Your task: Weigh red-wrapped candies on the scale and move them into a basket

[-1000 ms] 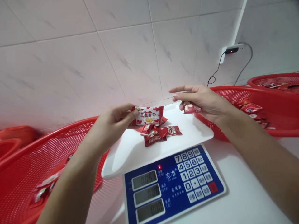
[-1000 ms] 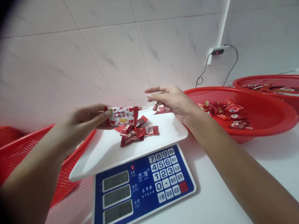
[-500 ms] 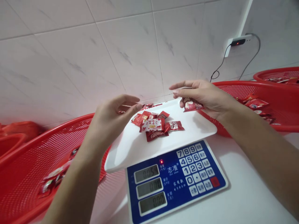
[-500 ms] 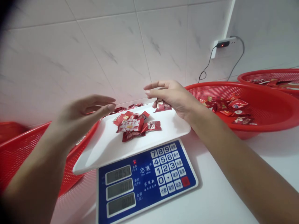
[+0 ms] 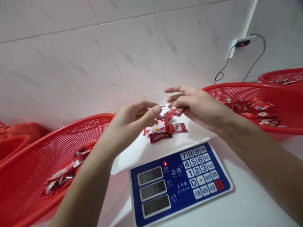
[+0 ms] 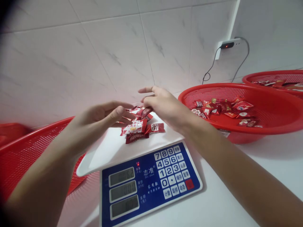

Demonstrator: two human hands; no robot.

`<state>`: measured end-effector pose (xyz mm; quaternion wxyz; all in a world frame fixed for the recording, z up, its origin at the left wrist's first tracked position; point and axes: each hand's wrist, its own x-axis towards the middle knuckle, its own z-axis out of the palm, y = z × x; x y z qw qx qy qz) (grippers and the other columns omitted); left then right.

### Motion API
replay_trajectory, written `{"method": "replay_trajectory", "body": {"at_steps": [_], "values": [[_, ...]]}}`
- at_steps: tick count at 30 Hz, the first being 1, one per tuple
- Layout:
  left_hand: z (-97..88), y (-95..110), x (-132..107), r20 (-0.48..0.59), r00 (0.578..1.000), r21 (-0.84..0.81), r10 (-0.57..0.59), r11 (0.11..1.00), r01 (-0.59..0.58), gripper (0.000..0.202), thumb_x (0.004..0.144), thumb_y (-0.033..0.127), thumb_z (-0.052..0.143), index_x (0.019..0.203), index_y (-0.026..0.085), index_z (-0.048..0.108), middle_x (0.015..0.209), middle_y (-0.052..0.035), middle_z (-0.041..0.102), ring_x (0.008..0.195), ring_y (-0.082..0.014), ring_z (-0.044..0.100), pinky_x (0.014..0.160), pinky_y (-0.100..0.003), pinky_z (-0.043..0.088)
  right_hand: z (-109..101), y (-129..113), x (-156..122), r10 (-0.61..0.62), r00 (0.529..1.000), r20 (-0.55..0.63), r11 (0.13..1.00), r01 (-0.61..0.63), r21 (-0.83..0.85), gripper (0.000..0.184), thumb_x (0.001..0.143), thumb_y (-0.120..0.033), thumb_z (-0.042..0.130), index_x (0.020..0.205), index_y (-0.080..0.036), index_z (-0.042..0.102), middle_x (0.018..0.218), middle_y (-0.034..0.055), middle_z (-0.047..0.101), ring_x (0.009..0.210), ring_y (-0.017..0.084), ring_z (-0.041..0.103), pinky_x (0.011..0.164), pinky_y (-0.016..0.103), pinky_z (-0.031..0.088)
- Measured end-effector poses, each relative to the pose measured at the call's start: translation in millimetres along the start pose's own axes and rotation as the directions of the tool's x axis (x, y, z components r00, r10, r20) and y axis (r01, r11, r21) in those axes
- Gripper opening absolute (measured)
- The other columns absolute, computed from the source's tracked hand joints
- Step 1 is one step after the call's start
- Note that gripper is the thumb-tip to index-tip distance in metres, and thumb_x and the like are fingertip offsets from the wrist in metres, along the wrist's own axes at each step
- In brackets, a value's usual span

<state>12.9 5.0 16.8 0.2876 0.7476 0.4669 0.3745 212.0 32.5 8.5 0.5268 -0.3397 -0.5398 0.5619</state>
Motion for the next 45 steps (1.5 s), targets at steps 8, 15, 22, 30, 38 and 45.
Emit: {"method": "replay_trajectory", "body": {"at_steps": [8,15,22,30,38,45], "values": [[12.5,8,-3,0.023,1.000,-0.002,0.014,1.000,-0.014,0.035,0.092,0.055,0.074,0.109,0.024,0.078,0.106,-0.0042,0.082,0.100,-0.0220,0.076,0.082,-0.027,0.060,5,0,-3,-0.069,0.996,0.053,0.996,0.072,-0.056,0.042,0.079,0.001,0.056,0.117,-0.017,0.063,0.103,0.0041,0.061,0.068,0.010,0.058,0.068,0.027,0.056],[-8.7,11,-11,-0.368,0.920,0.238,0.138,0.970,-0.050,0.042,0.087,0.056,0.077,0.120,0.030,0.071,0.134,-0.0020,0.073,0.131,-0.0285,0.065,0.112,-0.043,0.054,-31,-46,3,-0.159,0.854,-0.495,0.963,0.244,0.113,0.037,0.085,0.015,0.040,0.090,-0.012,0.063,0.084,0.0016,0.060,0.073,0.005,0.064,0.084,0.019,0.059],[6.7,3,26,0.121,0.978,0.601,-0.167,0.797,0.061,0.091,0.077,0.076,0.070,0.157,0.041,0.045,0.166,-0.0119,0.043,0.146,-0.0440,0.047,0.110,-0.058,0.050,-113,-67,6,-0.511,0.565,-0.648,0.860,0.346,-0.376,0.049,0.073,0.024,0.042,0.086,-0.020,0.061,0.063,-0.0051,0.059,0.047,0.008,0.057,0.054,0.023,0.053],[55.1,-25,42,0.130,0.970,0.693,-0.204,0.719,0.058,0.072,0.085,0.079,0.060,0.142,0.036,0.066,0.149,-0.0160,0.056,0.141,-0.0474,0.047,0.115,-0.065,0.038,-119,-59,11,-0.403,0.657,-0.637,0.912,0.235,-0.336,0.043,0.080,0.022,0.049,0.082,-0.019,0.062,0.062,-0.0041,0.058,0.046,0.008,0.058,0.050,0.022,0.049],[55.3,-26,29,0.082,0.997,0.639,0.008,0.767,-0.058,0.033,0.097,0.049,0.059,0.109,0.023,0.075,0.117,-0.0134,0.063,0.092,-0.0279,0.065,0.087,-0.046,0.054,-100,-59,6,-0.379,0.727,-0.573,0.892,0.123,-0.435,0.038,0.085,0.016,0.051,0.102,-0.015,0.064,0.074,-0.0014,0.058,0.058,0.008,0.058,0.056,0.023,0.048],[25.8,-13,50,-0.008,1.000,0.429,0.000,0.903,0.004,0.032,0.094,0.052,0.060,0.109,0.024,0.067,0.080,-0.0049,0.066,0.073,-0.0223,0.067,0.063,-0.034,0.052,-99,-57,6,-0.387,0.732,-0.561,0.860,0.068,-0.505,0.041,0.085,0.016,0.055,0.110,-0.014,0.065,0.079,0.0000,0.058,0.063,0.008,0.057,0.059,0.023,0.052]]}}
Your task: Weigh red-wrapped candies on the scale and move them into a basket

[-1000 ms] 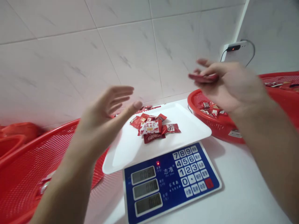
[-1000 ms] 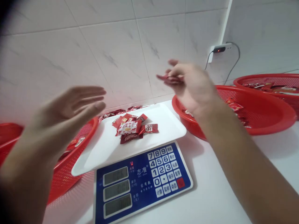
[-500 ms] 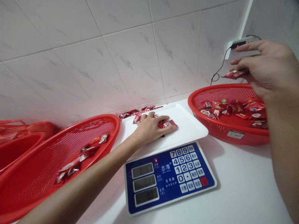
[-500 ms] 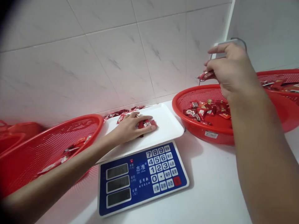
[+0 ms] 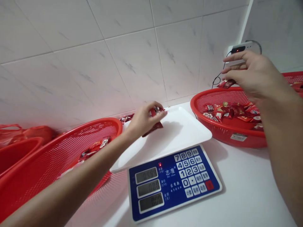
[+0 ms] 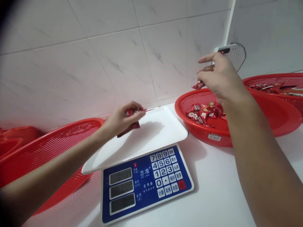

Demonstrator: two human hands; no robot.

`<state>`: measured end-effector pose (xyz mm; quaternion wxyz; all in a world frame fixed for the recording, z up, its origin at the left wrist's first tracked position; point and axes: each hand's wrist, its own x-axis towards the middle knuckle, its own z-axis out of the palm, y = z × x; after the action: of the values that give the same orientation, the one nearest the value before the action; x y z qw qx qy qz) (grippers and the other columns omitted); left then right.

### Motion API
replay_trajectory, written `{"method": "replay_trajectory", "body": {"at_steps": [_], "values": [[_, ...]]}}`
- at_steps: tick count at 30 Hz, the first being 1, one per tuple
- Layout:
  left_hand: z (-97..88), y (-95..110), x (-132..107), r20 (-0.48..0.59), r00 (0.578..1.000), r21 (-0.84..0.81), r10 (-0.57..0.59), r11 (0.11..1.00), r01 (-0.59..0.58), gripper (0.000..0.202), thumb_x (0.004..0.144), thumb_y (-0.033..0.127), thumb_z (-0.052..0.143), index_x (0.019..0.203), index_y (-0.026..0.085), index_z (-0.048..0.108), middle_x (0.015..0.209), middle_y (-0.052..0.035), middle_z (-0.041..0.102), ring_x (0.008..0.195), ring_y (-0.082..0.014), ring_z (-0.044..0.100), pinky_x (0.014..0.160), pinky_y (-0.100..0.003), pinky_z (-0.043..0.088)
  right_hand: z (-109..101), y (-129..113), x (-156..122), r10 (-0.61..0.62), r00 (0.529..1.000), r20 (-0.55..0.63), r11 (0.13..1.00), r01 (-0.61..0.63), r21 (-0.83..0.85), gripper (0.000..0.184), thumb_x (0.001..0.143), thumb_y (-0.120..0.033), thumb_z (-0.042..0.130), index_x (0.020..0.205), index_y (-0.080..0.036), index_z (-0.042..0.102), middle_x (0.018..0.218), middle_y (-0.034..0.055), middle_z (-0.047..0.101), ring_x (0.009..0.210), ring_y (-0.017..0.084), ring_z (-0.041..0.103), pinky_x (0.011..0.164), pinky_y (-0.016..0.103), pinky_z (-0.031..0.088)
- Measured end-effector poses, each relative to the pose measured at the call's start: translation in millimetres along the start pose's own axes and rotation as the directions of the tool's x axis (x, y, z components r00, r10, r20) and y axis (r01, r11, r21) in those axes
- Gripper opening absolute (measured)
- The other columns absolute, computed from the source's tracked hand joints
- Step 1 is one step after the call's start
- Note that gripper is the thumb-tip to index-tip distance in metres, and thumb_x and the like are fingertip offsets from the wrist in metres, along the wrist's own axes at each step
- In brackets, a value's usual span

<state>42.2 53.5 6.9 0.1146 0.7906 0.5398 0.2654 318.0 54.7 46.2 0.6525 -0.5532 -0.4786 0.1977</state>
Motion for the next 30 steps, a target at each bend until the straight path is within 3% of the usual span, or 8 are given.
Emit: {"method": "replay_trajectory", "body": {"at_steps": [3,7,11,17,21,24,27,30], "values": [[-22.7,-7,15,-0.022,0.991,-0.235,-0.135,0.964,0.126,0.039,0.090,0.059,0.063,0.112,0.027,0.063,0.068,-0.0006,0.061,0.058,-0.0187,0.062,0.047,-0.027,0.039,0,2,2,-0.009,1.000,-0.005,1.000,0.009,0.011,0.036,0.087,0.013,0.057,0.110,-0.013,0.065,0.080,0.0010,0.059,0.064,0.008,0.058,0.059,0.023,0.052],[-36.5,-27,30,0.003,0.984,-0.039,-0.180,0.983,0.180,0.037,0.083,0.059,0.066,0.100,0.026,0.066,0.071,-0.0025,0.066,0.060,-0.0188,0.062,0.053,-0.030,0.040,-1,4,5,-0.005,1.000,-0.005,1.000,0.005,0.009,0.041,0.085,0.015,0.057,0.116,-0.010,0.065,0.080,0.0011,0.059,0.065,0.008,0.059,0.058,0.021,0.051],[-25.6,-38,24,0.048,0.975,0.143,-0.218,0.967,0.209,0.023,0.070,0.044,0.075,0.078,0.023,0.069,0.069,-0.0048,0.065,0.062,-0.0216,0.059,0.059,-0.032,0.038,-1,6,7,0.001,1.000,0.021,1.000,-0.001,-0.016,0.046,0.085,0.016,0.055,0.123,-0.009,0.065,0.078,0.0005,0.060,0.064,0.008,0.059,0.058,0.020,0.051],[-10.5,-35,2,0.002,0.981,0.216,-0.193,0.958,0.188,0.029,0.070,0.050,0.077,0.085,0.025,0.070,0.077,-0.0070,0.067,0.077,-0.0281,0.060,0.063,-0.034,0.036,1,6,7,-0.006,0.999,0.033,1.000,0.006,0.005,0.050,0.082,0.018,0.056,0.122,-0.009,0.068,0.079,0.0008,0.061,0.060,0.007,0.058,0.060,0.022,0.049],[-24.6,-32,0,-0.007,0.979,0.085,-0.203,0.976,0.203,0.034,0.078,0.054,0.071,0.096,0.025,0.069,0.078,-0.0050,0.068,0.074,-0.0241,0.065,0.057,-0.031,0.044,2,4,3,-0.012,0.999,0.045,0.999,0.014,-0.040,0.047,0.085,0.015,0.057,0.124,-0.009,0.068,0.082,0.0022,0.063,0.062,0.007,0.059,0.063,0.024,0.050],[-43.1,-23,-3,-0.076,0.959,-0.188,-0.274,0.948,0.257,0.034,0.081,0.053,0.073,0.100,0.025,0.068,0.081,-0.0028,0.069,0.068,-0.0185,0.066,0.049,-0.025,0.046,2,3,1,-0.001,0.999,0.036,0.997,0.004,-0.075,0.048,0.087,0.014,0.055,0.127,-0.010,0.067,0.082,0.0015,0.063,0.059,0.006,0.057,0.063,0.024,0.051],[-62.1,-13,-16,-0.110,0.915,-0.449,-0.389,0.840,0.304,0.034,0.075,0.047,0.086,0.095,0.024,0.069,0.089,-0.0021,0.074,0.073,-0.0167,0.069,0.047,-0.020,0.049,2,4,2,0.005,1.000,0.023,0.997,-0.004,-0.073,0.048,0.086,0.015,0.055,0.123,-0.012,0.068,0.081,0.0014,0.063,0.060,0.005,0.057,0.060,0.022,0.050],[-88.0,-22,-40,-0.202,0.839,-0.479,-0.505,0.798,0.365,0.036,0.074,0.047,0.089,0.093,0.024,0.069,0.088,-0.0005,0.075,0.073,-0.0157,0.068,0.046,-0.017,0.048,3,5,2,0.005,0.999,0.032,0.996,-0.003,-0.085,0.047,0.085,0.015,0.057,0.122,-0.012,0.069,0.080,0.0021,0.063,0.062,0.006,0.057,0.061,0.023,0.050]]}}
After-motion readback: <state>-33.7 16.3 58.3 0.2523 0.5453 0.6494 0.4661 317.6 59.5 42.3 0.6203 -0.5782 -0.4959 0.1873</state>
